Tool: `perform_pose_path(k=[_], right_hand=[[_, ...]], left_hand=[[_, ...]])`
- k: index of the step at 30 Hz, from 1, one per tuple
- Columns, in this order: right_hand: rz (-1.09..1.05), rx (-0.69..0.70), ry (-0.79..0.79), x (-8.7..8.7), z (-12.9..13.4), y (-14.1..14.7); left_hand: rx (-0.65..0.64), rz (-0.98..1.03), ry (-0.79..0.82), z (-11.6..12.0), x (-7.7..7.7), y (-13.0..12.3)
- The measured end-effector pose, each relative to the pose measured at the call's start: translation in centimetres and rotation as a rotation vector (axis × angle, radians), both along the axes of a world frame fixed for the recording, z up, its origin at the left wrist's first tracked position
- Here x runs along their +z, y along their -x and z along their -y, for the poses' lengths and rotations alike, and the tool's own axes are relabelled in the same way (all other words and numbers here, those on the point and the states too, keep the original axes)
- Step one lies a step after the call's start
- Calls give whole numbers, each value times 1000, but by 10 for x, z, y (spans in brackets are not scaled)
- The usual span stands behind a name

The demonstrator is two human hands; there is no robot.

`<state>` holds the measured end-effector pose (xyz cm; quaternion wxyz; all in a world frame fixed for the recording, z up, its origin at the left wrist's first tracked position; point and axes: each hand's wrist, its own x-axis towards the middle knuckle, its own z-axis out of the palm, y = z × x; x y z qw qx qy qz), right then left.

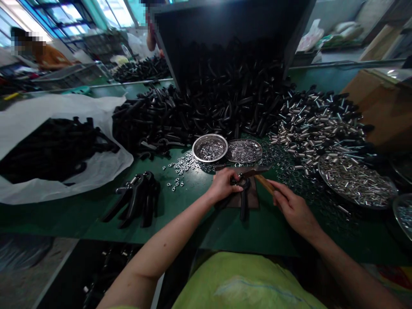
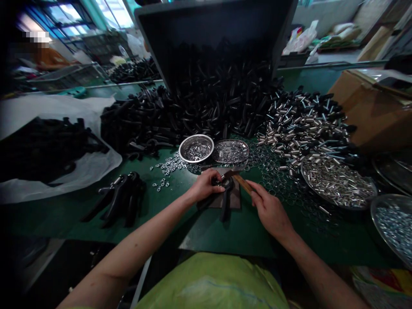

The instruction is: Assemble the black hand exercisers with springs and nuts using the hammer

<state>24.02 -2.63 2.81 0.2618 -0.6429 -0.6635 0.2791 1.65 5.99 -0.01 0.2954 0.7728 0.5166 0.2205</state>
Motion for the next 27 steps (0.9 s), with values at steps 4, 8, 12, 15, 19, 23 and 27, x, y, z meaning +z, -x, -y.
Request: perform_pose_path(k=[4, 8, 12, 15, 19, 23, 27], right_hand=[[5, 69, -81, 20, 11, 3], [-85, 61, -433, 35, 26, 6], [103, 123, -536, 22, 23, 9], [259, 236, -298, 20, 14, 11], [134, 148, -445, 27, 15, 11], [237, 214, -430, 19, 13, 16], [368, 290, -304, 21, 6, 22]], left_hand=[[165, -163, -249, 47, -2, 9], [129, -302, -194, 69, -11, 11], [103, -338, -217, 66, -13, 9], [90, -337, -223, 63, -9, 7], [97, -351, -216, 64, -8, 7], [93, -339, -230, 65, -11, 8], [86, -317, -251, 64, -14, 8]])
